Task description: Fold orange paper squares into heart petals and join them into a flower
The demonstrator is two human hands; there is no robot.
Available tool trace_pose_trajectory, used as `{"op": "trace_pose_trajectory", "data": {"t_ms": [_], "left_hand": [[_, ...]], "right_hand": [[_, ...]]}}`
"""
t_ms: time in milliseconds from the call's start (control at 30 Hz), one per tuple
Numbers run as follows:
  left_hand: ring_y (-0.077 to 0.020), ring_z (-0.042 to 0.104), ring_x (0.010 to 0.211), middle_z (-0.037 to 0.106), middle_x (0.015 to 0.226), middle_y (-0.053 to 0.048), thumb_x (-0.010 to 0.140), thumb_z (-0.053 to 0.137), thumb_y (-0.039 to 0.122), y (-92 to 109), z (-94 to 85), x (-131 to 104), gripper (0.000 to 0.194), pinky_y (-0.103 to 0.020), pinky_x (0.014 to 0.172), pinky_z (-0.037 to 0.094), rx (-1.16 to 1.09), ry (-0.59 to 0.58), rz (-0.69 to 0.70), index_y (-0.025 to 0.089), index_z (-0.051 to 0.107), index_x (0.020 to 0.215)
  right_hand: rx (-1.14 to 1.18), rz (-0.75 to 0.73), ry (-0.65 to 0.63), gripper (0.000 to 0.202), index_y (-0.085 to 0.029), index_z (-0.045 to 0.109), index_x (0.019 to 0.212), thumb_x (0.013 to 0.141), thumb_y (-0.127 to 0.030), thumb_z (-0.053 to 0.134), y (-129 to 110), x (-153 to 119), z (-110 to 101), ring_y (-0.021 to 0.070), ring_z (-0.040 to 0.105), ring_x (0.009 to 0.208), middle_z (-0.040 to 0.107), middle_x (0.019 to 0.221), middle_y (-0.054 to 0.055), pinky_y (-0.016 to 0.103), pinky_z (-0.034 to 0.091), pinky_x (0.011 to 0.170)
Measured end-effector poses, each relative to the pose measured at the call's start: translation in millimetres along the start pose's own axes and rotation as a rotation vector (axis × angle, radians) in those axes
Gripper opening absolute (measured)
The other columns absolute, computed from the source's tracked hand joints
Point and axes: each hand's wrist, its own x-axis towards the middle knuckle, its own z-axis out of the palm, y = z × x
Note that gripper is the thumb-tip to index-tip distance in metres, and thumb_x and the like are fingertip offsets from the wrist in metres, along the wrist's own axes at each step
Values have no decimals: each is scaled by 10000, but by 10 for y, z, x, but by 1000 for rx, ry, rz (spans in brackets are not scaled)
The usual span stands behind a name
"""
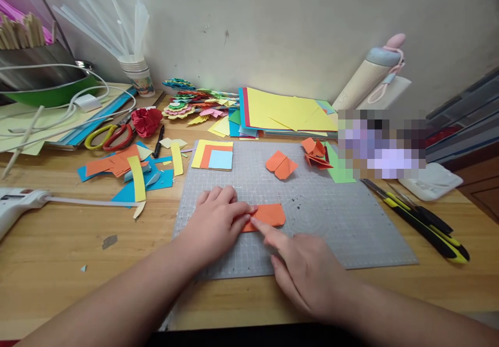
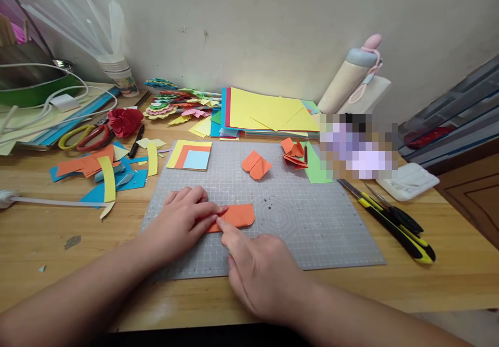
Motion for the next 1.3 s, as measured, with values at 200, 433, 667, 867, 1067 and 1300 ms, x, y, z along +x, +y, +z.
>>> {"op": "trace_pose_trajectory", "data": {"t_ms": [200, 433, 667, 867, 1067, 1300], "left_hand": [[-230, 478, 919, 551, 924, -21, 923, 494, 331, -18, 17, -8, 215, -384, 782, 324, 46, 22, 23, 324, 672, 1043], [-221, 486, 913, 554, 915, -17, 926, 492, 320, -3, 2, 2, 217, -376, 779, 315, 48, 23, 27, 331, 669, 1050], [-229, 479, 911, 546, 929, -24, 930, 483, 326, 12, 4, -2, 232, -379, 784, 328, 61, 4, -8, 345, 667, 1071], [-243, 490, 929, 557, 952, -36, 914, 502, 401, 73, -4, -15, 245, -405, 806, 343, 82, 17, 16, 307, 657, 1078], [-257, 541, 913, 618, 934, -71, 886, 553, 423, 213, -24, 49, 272, -405, 799, 372, 303, 21, 210, 174, 653, 935], [-176, 585, 715, 689, 802, -17, 916, 502, 225, 242, -201, 22, 144, -336, 663, 395, -50, 364, 130, 206, 644, 905]], "right_hand": [[-131, 113, -126, 473, -15, 504, 1246, 812, -100, 336, -117, 28, 77, 211, 595, 429, 665, 580, 46, 318, 322, 422], [-76, 356, -153, 336, -178, 527, 1090, 815, -124, 342, -3, -87, -40, 199, 627, 423, 707, 651, -4, 295, 246, 427], [-54, 475, -232, 151, -214, 440, 864, 821, -113, 336, 173, -194, -188, 196, 648, 469, 742, 727, 1, 276, 225, 437], [-117, 395, -296, 172, -212, 467, 875, 811, -96, 359, 239, -178, -330, 196, 589, 426, 690, 601, -2, 277, 196, 439], [-23, 365, -323, 161, -220, 528, 817, 791, -97, 426, 318, 117, -553, 164, 558, 484, 642, 608, -14, 266, 233, 452], [219, 281, 542, 166, -238, 535, 970, 879, -120, 461, 430, 316, -601, 123, 536, 545, 684, 831, 9, 283, 439, 566]]}}
